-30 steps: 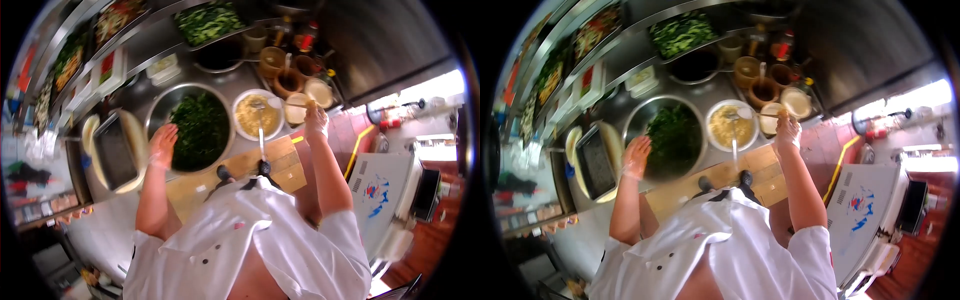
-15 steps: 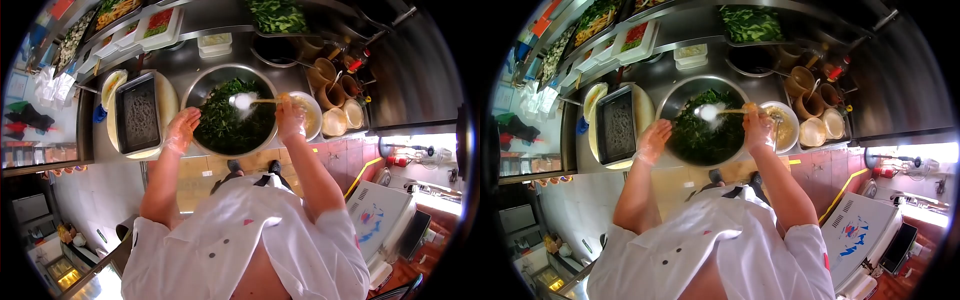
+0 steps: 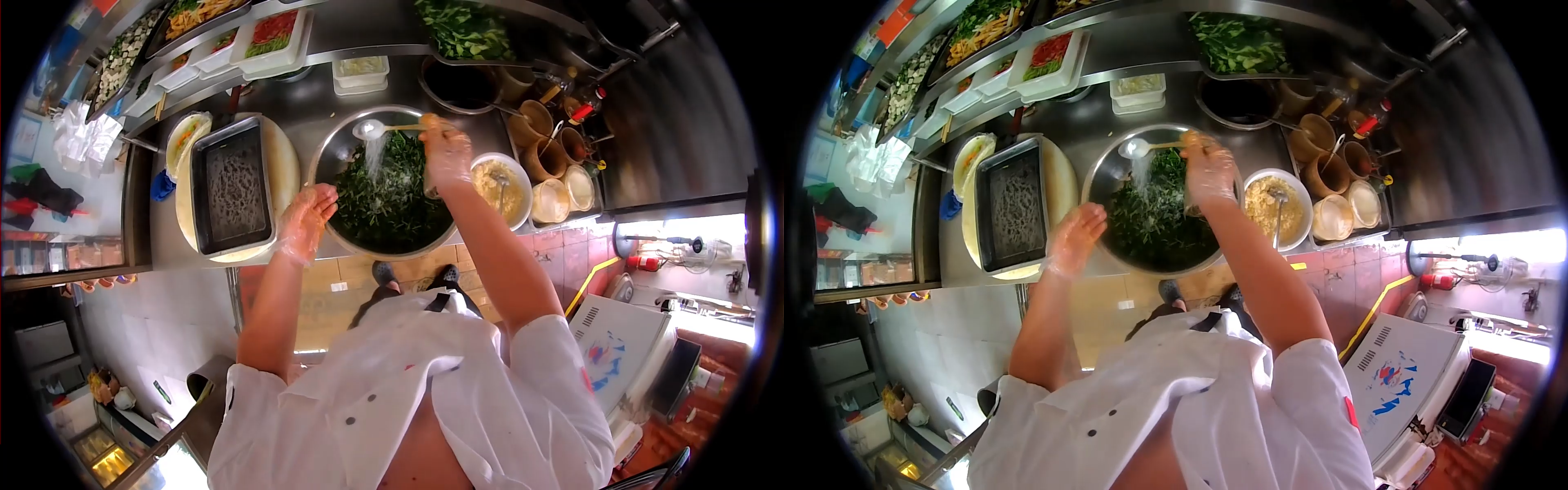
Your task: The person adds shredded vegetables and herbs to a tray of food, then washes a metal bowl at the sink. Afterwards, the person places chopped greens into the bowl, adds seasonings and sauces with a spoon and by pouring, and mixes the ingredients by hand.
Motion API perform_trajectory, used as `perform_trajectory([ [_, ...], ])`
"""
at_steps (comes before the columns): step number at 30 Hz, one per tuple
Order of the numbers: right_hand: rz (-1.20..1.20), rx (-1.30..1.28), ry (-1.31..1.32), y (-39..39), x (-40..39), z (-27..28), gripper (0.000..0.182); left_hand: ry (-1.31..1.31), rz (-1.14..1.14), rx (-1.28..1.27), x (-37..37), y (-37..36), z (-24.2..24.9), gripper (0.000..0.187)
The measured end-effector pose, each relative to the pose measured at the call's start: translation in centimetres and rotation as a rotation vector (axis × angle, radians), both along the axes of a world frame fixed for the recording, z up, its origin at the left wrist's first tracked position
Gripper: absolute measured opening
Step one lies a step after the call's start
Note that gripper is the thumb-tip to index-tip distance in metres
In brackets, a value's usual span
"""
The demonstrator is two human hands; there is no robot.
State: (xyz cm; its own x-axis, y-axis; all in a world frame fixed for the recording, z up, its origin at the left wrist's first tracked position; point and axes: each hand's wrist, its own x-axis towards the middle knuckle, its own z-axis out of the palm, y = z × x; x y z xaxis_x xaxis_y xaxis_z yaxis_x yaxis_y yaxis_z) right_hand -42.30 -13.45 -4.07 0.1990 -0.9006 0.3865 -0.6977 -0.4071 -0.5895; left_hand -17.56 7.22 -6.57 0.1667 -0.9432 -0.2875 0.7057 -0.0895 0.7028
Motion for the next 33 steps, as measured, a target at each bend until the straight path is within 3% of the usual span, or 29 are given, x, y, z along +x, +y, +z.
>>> perform_trajectory([
  [2, -0.019, 0.526, -0.67, 0.9, 1.8, 2.1, 0.022, 0.005, -0.019, -0.008, -0.1, 0.0, -0.1, 0.037],
  [3, -0.077, 0.438, -0.566, 0.3, 1.9, 0.8, 0.024, 0.01, -0.025, -0.006, -0.1, 0.0, -0.4, 0.037],
  [6, 0.233, 0.048, -0.224, 0.5, 0.3, -1.6, 0.024, 0.038, -0.024, 0.022, -0.4, -0.1, -2.2, 0.042],
  [9, 0.126, -0.113, -0.041, 2.2, -2.5, -0.8, 0.02, 0.055, -0.029, 0.036, -1.2, -0.7, -2.9, 0.04],
  [12, 0.243, 0.12, 0.181, 3.7, -6.6, -0.7, 0.023, 0.061, -0.007, 0.067, -2.5, -1.0, -3.7, 0.038],
  [13, 0.226, 0.148, -0.013, 4.2, -8.2, -0.4, 0.025, 0.063, -0.004, 0.075, -3.1, -1.4, -4.0, 0.038],
  [16, -0.213, 0.349, -0.209, 4.6, -16.5, -1.4, 0.03, 0.062, -0.005, 0.029, -4.2, -1.9, -4.1, 0.039],
  [20, -0.59, 0.279, -0.588, 3.9, -29.6, 0.1, 0.035, 0.097, -0.017, 0.007, -5.3, -2.5, -5.3, 0.039],
  [23, -0.823, 0.073, -0.218, 1.6, -39.5, -1.6, 0.035, 0.077, -0.032, 0.018, -7.1, -2.8, -4.6, 0.041],
  [26, -0.823, -0.116, -0.022, -1.9, -46.4, -4.5, 0.036, 0.008, -0.033, 0.05, -9.6, -3.5, -3.8, 0.041],
  [30, -0.739, -0.054, 0.119, -6.3, -51.4, -6.5, 0.03, -0.018, 0.007, 0.121, -13.9, -4.2, -2.1, 0.041],
  [33, -0.672, 0.103, -0.015, -8.4, -53.9, -10.9, 0.029, -0.01, -0.003, 0.134, -17.3, -4.2, -1.3, 0.043],
])
